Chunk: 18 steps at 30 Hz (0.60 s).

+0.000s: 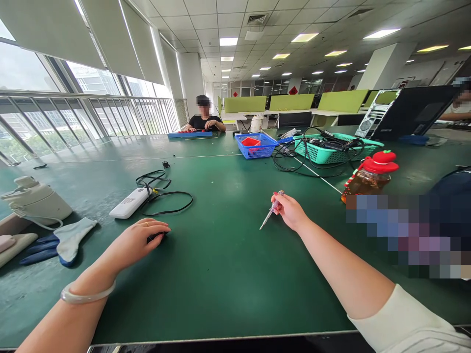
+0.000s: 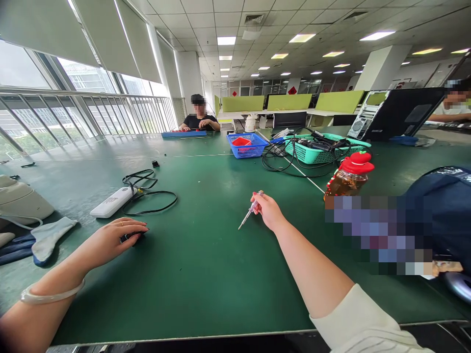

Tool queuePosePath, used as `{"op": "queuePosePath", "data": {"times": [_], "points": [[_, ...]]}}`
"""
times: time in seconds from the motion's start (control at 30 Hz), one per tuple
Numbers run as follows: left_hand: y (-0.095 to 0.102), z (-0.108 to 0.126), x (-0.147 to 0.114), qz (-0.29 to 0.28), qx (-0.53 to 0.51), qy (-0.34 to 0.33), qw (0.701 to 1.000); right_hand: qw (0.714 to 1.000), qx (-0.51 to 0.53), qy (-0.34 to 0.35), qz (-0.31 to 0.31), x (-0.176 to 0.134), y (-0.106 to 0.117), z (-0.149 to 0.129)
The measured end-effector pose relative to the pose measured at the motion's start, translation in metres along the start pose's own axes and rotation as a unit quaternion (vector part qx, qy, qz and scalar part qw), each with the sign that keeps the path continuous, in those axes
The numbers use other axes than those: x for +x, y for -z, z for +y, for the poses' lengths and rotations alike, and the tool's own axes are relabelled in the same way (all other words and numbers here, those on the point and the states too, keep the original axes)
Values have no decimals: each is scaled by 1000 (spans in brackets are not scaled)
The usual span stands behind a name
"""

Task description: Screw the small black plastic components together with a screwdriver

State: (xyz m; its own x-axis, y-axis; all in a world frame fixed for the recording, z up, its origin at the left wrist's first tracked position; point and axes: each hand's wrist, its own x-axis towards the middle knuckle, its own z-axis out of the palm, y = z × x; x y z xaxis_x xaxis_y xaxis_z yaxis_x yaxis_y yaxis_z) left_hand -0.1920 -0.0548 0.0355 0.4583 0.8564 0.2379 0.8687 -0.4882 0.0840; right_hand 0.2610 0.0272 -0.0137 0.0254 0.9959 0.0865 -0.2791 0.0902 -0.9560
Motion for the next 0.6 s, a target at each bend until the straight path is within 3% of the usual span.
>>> {"op": "queuePosePath", "data": {"times": [0.6], "points": [[1, 6, 2, -11, -9, 7, 1000, 1000, -7, -1, -4, 0, 1, 0]]}}
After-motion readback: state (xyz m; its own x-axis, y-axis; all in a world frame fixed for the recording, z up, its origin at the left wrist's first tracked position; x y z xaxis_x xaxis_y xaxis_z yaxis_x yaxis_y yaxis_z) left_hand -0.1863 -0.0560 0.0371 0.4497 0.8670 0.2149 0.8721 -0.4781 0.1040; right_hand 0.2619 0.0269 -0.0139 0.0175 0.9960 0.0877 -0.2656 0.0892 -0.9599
